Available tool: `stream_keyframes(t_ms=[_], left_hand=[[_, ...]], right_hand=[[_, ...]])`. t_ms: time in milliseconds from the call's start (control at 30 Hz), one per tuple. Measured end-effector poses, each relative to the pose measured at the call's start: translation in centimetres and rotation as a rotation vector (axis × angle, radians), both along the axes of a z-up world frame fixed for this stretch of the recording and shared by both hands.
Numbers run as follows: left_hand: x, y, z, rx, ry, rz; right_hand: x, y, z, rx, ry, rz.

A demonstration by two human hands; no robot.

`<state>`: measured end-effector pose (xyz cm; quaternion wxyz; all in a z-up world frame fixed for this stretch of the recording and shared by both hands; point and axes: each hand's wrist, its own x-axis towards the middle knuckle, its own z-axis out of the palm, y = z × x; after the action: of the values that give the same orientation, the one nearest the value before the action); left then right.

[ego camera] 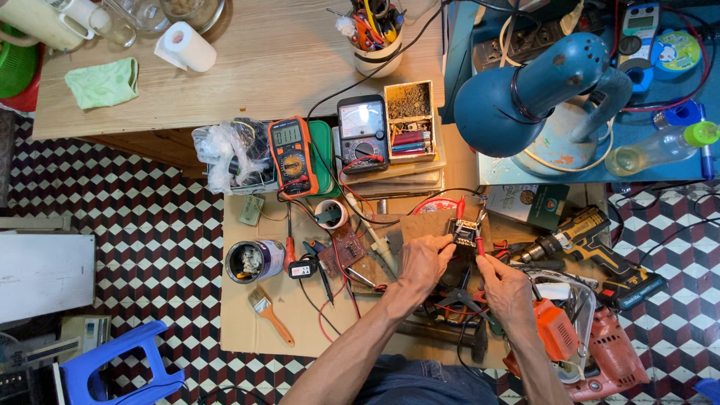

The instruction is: The person uses multimeter probes to test a small electronic component on a cluttered workbench, then picks up a green circuit board and briefly handles a soldering iron and a heat gun. The person manipulates wires and components while checking readings on the multimeter.

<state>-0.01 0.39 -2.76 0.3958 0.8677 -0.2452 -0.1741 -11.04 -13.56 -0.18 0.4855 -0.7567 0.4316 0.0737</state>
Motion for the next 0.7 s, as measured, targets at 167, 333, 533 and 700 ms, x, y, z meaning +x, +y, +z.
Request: stream_keyframes(t_ms=[167, 333, 533, 700], left_hand=[[0.1, 0.1, 0.4, -0.017, -0.02, 0.012], [0.0, 0.0, 0.2, -0.026, -0.041, 0.053], [-0.4, -0.3, -1.0, -0.103, -0.105, 0.071], [0.0, 0.0, -0.5, -0.027, -0.01, 0.05]], right_hand=[[-0.1, -0.1, -0.4, -0.016, 0.004, 0.008], [0.1, 0.1, -0.4, -0.001, -0.029, 0.011], [-0.2, 0.0, 0.2, -0.028, -0.063, 0.019], [0.4, 0.4, 1.3, 0.104, -0.018, -0.046]])
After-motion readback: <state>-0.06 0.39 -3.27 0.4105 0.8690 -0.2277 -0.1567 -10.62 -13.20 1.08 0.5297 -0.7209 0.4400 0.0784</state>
